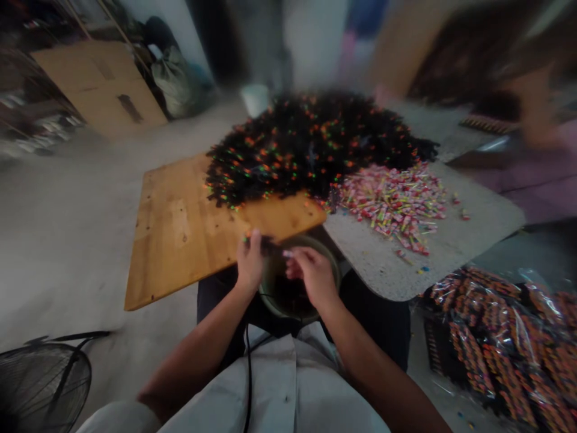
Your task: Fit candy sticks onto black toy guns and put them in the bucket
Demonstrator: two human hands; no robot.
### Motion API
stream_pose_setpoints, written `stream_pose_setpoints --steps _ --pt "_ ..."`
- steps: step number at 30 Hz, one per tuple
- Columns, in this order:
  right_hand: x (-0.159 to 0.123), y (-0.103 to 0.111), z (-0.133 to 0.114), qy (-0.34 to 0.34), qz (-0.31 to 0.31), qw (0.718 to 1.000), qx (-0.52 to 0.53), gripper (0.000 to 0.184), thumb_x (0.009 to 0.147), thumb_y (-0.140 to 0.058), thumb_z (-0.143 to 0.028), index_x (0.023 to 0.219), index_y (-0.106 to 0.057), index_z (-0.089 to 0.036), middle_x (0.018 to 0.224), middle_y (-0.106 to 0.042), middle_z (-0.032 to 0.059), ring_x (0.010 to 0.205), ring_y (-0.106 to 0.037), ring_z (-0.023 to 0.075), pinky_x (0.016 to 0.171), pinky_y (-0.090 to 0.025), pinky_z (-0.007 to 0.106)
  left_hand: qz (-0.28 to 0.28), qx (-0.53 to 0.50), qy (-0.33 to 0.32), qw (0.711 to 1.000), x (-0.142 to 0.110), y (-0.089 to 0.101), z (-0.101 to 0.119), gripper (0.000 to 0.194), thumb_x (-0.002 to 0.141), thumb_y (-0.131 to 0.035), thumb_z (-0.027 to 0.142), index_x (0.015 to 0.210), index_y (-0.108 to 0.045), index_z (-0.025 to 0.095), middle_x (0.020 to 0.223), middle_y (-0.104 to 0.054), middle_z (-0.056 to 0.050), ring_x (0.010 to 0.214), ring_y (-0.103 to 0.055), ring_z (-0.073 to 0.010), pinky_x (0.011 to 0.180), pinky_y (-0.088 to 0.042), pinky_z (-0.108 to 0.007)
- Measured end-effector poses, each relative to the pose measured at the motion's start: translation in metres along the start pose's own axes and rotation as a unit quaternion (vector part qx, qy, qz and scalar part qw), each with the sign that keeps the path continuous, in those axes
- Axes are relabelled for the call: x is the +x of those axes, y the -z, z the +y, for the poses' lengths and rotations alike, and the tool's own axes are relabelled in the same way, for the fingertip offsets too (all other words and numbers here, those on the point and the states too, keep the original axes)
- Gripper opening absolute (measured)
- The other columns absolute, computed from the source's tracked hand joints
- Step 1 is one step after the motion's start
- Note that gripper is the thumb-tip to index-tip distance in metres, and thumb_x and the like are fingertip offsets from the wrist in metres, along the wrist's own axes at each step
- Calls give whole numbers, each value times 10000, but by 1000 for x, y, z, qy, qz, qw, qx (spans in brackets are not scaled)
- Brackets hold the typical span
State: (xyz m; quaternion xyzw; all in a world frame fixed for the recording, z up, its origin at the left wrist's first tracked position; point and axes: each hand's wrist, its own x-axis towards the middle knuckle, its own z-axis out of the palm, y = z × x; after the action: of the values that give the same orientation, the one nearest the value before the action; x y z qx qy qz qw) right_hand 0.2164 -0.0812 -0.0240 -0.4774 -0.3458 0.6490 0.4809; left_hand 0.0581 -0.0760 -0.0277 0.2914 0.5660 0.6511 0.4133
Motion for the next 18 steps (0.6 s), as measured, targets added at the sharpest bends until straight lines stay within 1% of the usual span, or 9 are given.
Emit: stream_pose_setpoints --steps 2,4,5,7,9,11,13,16,18 --pt "5 21 -1 26 -16 995 -97 379 840 -801 -520 1003 -771 -179 725 -750 23 537 -669 143 522 -566 260 19 41 -9 999 22 21 -2 476 975 -562 687 1005 -598 213 980 -737 -88 798 -711 -191 663 -559 -292" --pt "12 43 -3 38 -59 973 -218 318 888 -753 -461 1049 -782 -189 760 -770 30 584 -703 159 567 -570 268 65 136 -61 987 51 45 1 368 980 -614 577 1017 -614 211 1042 -722 -95 894 -711 -202 721 -558 -289" --pt "15 52 -5 39 -84 957 -275 285 899 -735 -420 1067 -787 -196 779 -780 32 604 -717 165 590 -572 273 80 207 -81 972 68 56 4 290 966 -658 492 995 -622 206 1042 -719 -100 932 -708 -217 767 -556 -300" --pt "25 67 -10 53 -98 925 -363 238 924 -684 -372 1062 -792 -211 800 -791 30 617 -725 171 627 -566 284 89 347 -77 930 101 75 12 171 966 -647 352 1016 -646 189 1081 -723 -125 989 -706 -251 875 -547 -351" --pt "40 77 -19 88 -52 902 -419 251 973 -604 -378 1017 -787 -213 802 -790 31 614 -719 174 657 -556 294 90 467 -70 877 130 87 18 212 972 -616 311 1128 -666 177 1210 -706 -164 1110 -687 -302 978 -524 -413" --pt "61 83 -30 123 30 876 -466 293 1006 -537 -366 984 -778 -201 817 -789 46 647 -720 189 692 -549 306 97 538 -91 833 152 92 20 348 974 -609 358 1273 -651 186 1342 -651 -180 1214 -650 -338 1037 -507 -452" --pt "85 86 -43 152 99 832 -524 267 991 -533 -291 1002 -777 -184 894 -803 74 779 -744 219 778 -547 319 79 579 -105 805 167 91 19 476 977 -595 394 1413 -603 203 1406 -609 -179 1258 -628 -351 1053 -509 -471" --pt "121 81 -55 172 134 771 -598 274 987 -531 -237 1077 -779 -166 1072 -805 117 1020 -735 265 913 -523 341 2 626 -140 767 177 84 14 573 946 -611 330 1508 -577 222 1452 -565 -177 1289 -606 -351 1067 -512 -465" --pt "141 72 -58 164 140 752 -623 309 1008 -536 -268 1181 -762 -149 1176 -783 147 1109 -712 289 950 -512 354 -56 653 -162 738 179 78 12 529 924 -620 289 1446 -654 214 1416 -577 -174 1275 -610 -347 1079 -509 -452"
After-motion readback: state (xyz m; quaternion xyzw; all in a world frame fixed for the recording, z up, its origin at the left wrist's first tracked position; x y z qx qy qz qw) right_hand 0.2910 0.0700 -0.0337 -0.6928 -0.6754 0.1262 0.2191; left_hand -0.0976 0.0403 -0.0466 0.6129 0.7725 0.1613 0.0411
